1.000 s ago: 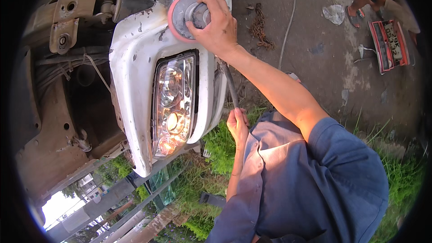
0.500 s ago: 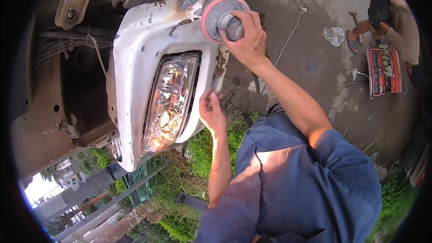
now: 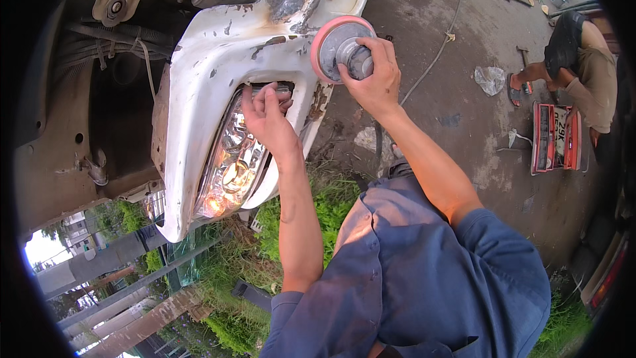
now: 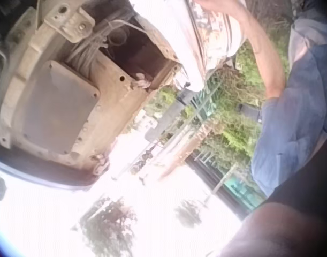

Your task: The person applies a sanding disc to a handheld power sander and then sands the damaged surface of a white truck bumper.

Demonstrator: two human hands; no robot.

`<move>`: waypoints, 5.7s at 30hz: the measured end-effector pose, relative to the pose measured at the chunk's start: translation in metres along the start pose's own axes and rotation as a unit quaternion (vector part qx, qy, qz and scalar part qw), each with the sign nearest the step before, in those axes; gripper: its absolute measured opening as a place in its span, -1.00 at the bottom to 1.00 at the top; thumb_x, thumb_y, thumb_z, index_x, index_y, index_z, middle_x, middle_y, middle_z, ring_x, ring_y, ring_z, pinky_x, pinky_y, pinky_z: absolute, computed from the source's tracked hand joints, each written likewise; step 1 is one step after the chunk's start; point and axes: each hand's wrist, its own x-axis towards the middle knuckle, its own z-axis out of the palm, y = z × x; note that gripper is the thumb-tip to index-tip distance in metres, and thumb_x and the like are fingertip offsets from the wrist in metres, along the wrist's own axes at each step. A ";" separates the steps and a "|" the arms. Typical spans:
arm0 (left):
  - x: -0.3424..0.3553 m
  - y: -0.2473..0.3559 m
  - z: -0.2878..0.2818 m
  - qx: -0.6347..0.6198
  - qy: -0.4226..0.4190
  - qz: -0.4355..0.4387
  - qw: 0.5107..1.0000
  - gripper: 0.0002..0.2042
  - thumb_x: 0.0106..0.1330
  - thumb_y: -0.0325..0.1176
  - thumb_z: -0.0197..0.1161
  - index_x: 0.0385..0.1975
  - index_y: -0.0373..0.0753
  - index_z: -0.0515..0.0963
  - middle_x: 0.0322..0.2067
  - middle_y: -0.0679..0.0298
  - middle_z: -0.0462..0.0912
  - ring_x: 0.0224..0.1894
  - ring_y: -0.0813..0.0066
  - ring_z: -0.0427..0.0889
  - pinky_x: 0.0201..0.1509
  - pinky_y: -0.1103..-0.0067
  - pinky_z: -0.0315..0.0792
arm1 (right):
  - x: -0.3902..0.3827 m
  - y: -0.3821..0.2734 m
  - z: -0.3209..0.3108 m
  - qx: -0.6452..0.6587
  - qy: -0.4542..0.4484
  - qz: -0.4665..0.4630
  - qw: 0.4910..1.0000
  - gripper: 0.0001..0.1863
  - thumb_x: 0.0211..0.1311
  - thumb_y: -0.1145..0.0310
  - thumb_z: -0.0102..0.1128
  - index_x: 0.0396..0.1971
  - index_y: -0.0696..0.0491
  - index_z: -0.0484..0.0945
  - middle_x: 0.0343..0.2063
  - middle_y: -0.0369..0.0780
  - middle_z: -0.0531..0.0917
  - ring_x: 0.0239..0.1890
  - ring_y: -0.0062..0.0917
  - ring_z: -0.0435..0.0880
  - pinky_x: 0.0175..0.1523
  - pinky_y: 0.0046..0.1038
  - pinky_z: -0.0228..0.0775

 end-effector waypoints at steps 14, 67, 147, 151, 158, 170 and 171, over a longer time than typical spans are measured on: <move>-0.005 -0.014 0.004 -0.021 0.002 0.001 1.000 -0.27 0.46 -0.50 0.19 0.56 -0.38 -0.03 0.04 0.12 0.54 -0.10 0.48 0.64 -0.17 0.60 0.55 | 0.003 0.006 -0.010 -0.002 -0.014 -0.043 0.999 -0.42 -0.12 0.38 0.60 -0.01 0.00 0.55 -0.08 -0.12 0.59 -0.04 -0.16 0.67 -0.01 -0.19 0.60; -0.047 -0.209 -0.176 0.491 0.309 0.582 0.570 -0.72 0.24 -0.45 0.39 -0.07 -0.36 0.63 -0.15 0.07 0.62 -0.09 0.06 0.59 0.03 0.28 0.46 | 0.048 0.060 0.055 -0.032 0.267 -0.681 0.681 -0.43 -0.13 0.45 0.50 -0.02 -0.26 0.59 -0.10 -0.34 0.56 -0.29 -0.34 0.72 -0.21 -0.35 0.63; -0.048 -0.207 -0.193 0.374 0.284 0.596 0.651 -0.80 0.18 -0.30 0.46 -0.30 -0.26 0.69 -0.27 0.26 0.63 -0.15 0.22 0.60 -0.04 0.34 0.47 | -0.102 -0.215 0.099 0.011 0.270 -0.854 0.445 -0.71 0.15 0.34 0.35 -0.13 -0.15 0.53 -0.22 -0.27 0.48 -0.37 -0.40 0.67 -0.38 -0.33 0.61; -0.049 -0.207 -0.193 0.372 0.294 0.597 0.647 -0.81 0.18 -0.30 0.45 -0.31 -0.26 0.68 -0.27 0.26 0.63 -0.15 0.21 0.60 -0.04 0.33 0.47 | -0.098 -0.216 0.104 0.027 0.269 -0.858 0.437 -0.74 0.19 0.31 0.34 -0.14 -0.17 0.52 -0.24 -0.28 0.49 -0.41 -0.44 0.66 -0.43 -0.41 0.60; -0.050 -0.206 -0.191 0.368 0.294 0.596 0.650 -0.82 0.17 -0.32 0.46 -0.31 -0.26 0.68 -0.27 0.26 0.62 -0.14 0.21 0.59 -0.03 0.33 0.47 | -0.110 -0.228 0.107 0.027 0.286 -0.858 0.426 -0.81 0.28 0.23 0.29 -0.17 -0.16 0.51 -0.27 -0.26 0.49 -0.47 -0.44 0.66 -0.48 -0.47 0.59; -0.049 -0.208 -0.196 0.371 0.283 0.585 0.664 -0.81 0.17 -0.31 0.46 -0.33 -0.26 0.67 -0.28 0.23 0.61 -0.13 0.20 0.58 -0.02 0.32 0.47 | -0.136 -0.240 0.123 0.027 0.272 -0.845 0.459 -0.79 0.27 0.25 0.32 -0.13 -0.16 0.53 -0.24 -0.25 0.49 -0.41 -0.39 0.69 -0.42 -0.41 0.66; -0.049 -0.208 -0.197 0.372 0.284 0.583 0.665 -0.81 0.17 -0.31 0.46 -0.33 -0.26 0.67 -0.28 0.23 0.61 -0.13 0.20 0.58 -0.02 0.32 0.47 | -0.139 -0.241 0.125 0.028 0.265 -0.843 0.467 -0.79 0.28 0.25 0.32 -0.14 -0.16 0.53 -0.24 -0.25 0.49 -0.41 -0.38 0.70 -0.42 -0.40 0.66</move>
